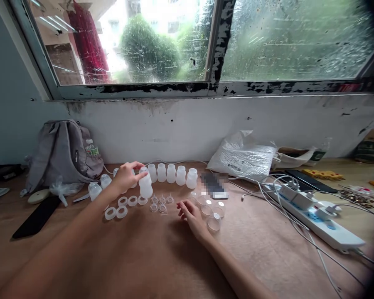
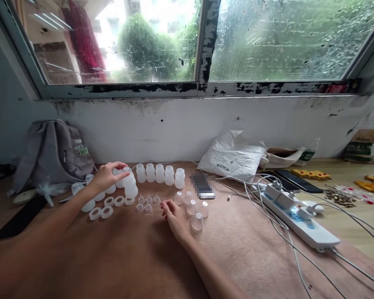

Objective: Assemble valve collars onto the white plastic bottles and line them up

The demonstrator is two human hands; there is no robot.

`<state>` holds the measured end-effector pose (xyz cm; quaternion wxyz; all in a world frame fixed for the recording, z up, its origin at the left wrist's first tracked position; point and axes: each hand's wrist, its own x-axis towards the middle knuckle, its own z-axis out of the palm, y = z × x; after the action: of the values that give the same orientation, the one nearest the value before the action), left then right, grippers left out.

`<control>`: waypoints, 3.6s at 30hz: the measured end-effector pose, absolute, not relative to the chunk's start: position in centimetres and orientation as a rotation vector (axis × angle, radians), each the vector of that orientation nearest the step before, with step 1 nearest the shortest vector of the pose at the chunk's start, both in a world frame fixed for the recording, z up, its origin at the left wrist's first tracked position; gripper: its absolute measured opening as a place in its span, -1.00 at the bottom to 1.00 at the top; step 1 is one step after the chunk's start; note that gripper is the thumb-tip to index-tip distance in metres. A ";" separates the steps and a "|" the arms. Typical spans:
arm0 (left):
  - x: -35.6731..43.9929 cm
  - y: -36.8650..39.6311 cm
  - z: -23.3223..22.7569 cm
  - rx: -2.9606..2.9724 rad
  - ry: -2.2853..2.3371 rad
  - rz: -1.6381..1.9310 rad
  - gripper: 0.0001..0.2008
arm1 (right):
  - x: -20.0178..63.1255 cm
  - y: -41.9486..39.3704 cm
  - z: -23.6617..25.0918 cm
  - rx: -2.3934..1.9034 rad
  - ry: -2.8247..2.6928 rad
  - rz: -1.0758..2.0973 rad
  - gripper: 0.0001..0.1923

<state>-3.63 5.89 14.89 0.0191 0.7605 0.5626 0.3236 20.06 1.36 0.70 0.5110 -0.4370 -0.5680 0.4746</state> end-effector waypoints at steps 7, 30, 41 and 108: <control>-4.9 12.4 15.8 2.312 2.079 0.691 -0.68 | 19.9 1.2 0.7 -1.113 -1.518 1.034 -0.67; -4.3 15.8 10.5 2.266 2.277 0.616 -0.58 | 19.5 1.2 0.4 -1.242 -1.766 0.776 -0.72; -1.9 6.1 4.0 2.508 2.112 0.795 -0.79 | 18.5 2.2 -1.2 -1.231 -1.962 0.478 -0.85; 3.1 -1.8 0.4 1.880 1.356 1.108 -0.81 | 19.2 -0.4 0.0 -0.909 -2.098 0.584 -0.57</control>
<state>3.13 -1.77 0.44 0.2820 0.7021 0.5063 0.4138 19.22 -0.39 0.05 0.3812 -0.3560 -0.8220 0.2287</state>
